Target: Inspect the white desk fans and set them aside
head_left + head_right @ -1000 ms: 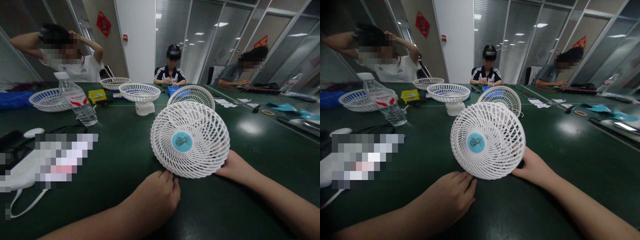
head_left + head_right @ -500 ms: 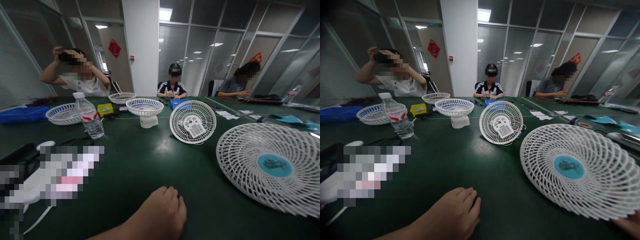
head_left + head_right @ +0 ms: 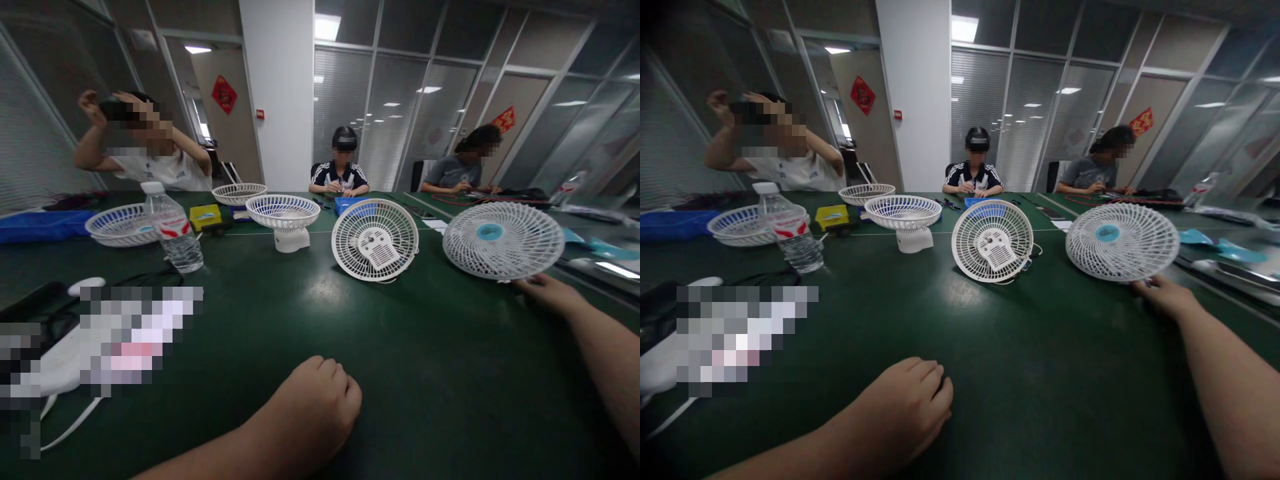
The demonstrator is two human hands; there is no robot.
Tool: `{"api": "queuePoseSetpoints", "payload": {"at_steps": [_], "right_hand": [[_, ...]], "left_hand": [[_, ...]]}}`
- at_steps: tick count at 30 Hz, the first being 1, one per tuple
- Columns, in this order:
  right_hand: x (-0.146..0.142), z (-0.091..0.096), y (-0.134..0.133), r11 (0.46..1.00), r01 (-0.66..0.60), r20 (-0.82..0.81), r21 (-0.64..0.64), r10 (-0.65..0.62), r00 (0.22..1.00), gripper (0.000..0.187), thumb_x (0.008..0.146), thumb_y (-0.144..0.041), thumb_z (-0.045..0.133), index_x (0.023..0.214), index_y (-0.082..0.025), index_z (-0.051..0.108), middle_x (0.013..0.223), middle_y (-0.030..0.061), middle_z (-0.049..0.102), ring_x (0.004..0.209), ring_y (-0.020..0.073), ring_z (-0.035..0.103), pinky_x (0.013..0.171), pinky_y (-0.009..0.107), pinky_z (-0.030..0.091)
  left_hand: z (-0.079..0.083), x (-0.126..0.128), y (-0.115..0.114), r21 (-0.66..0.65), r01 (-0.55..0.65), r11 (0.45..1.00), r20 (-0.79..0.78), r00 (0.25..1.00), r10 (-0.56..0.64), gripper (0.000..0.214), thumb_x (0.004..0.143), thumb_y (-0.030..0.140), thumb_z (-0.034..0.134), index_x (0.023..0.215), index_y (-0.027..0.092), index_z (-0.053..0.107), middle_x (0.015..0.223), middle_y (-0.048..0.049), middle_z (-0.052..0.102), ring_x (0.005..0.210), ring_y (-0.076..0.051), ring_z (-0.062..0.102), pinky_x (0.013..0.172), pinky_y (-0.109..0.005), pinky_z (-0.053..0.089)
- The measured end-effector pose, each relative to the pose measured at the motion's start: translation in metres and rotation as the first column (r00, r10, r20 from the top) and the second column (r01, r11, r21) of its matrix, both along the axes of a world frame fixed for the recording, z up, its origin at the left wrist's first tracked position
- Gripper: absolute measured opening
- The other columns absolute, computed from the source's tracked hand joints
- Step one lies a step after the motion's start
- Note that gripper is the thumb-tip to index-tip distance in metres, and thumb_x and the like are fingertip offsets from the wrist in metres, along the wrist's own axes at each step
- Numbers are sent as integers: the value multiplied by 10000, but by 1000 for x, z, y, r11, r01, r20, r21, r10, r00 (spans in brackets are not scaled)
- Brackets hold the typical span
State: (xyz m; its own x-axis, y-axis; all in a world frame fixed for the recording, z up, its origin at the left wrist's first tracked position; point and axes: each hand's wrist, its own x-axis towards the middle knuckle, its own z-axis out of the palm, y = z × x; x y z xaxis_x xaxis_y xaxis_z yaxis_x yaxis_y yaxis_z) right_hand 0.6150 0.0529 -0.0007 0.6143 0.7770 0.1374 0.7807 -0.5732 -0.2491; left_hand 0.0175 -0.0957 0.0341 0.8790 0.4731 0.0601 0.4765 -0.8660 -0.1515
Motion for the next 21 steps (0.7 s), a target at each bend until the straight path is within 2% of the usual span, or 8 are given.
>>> {"api": "queuePoseSetpoints", "payload": {"at_steps": [4, 7, 13, 16, 18, 21], "right_hand": [[-10, -8, 18, 988, 136, 3, -77, -137, 991, 789, 754, -744, 351, 1347, -235, 460, 1313, 207, 466, 1183, 419, 462, 855, 556, 422], [-10, -9, 19, 987, 120, 7, -106, -120, 993, 795, 762, -760, 301, 1371, -263, 423, 1345, 195, 432, 1207, 423, 442, 856, 540, 432], [-3, -8, 18, 988, 107, 4, -116, -107, 994, 822, 765, -780, 266, 1385, -256, 398, 1314, 213, 440, 1198, 419, 450, 838, 537, 445], [-4, -9, 19, 988, 109, -3, -109, -110, 994, 824, 773, -777, 258, 1404, -260, 366, 1341, 212, 408, 1221, 414, 426, 883, 530, 425], [-5, -9, 19, 988, 111, -11, -105, -112, 994, 810, 782, -769, 262, 1406, -262, 361, 1348, 210, 397, 1224, 406, 422, 909, 525, 408], [-6, -8, 19, 989, 112, -18, -99, -114, 993, 798, 792, -757, 279, 1412, -260, 354, 1353, 210, 392, 1225, 397, 417, 929, 522, 390]], "left_hand": [[0, 2, 5, -18, -7, 1000, 20, 1000, 7, 173, 931, 230, 440, 956, 141, 586, 834, -61, 630, 756, -200, 590, 659, -336, 493], [1, 0, 11, -55, -26, 998, 61, 998, 29, 124, 913, 222, 449, 896, 175, 562, 817, -33, 595, 715, -188, 546, 626, -329, 464], [1, 7, 31, -157, -50, 986, 117, 991, 68, 85, 883, 215, 483, 908, 196, 561, 892, -30, 591, 792, -190, 536, 702, -337, 443], [2, 25, 52, -180, -33, 983, 125, 991, 56, 162, 880, 230, 503, 1024, 199, 572, 974, -44, 605, 864, -196, 556, 769, -341, 448], [0, 43, 72, -190, -41, 981, 181, 980, 76, 316, 885, 271, 520, 1195, 206, 521, 1136, -67, 589, 1027, -218, 547, 889, -364, 430], [-9, 70, 108, -185, -161, 969, 287, 935, 210, 523, 888, 374, 521, 1362, 197, 389, 1400, -107, 440, 1284, -261, 400, 1057, -427, 321]]}}
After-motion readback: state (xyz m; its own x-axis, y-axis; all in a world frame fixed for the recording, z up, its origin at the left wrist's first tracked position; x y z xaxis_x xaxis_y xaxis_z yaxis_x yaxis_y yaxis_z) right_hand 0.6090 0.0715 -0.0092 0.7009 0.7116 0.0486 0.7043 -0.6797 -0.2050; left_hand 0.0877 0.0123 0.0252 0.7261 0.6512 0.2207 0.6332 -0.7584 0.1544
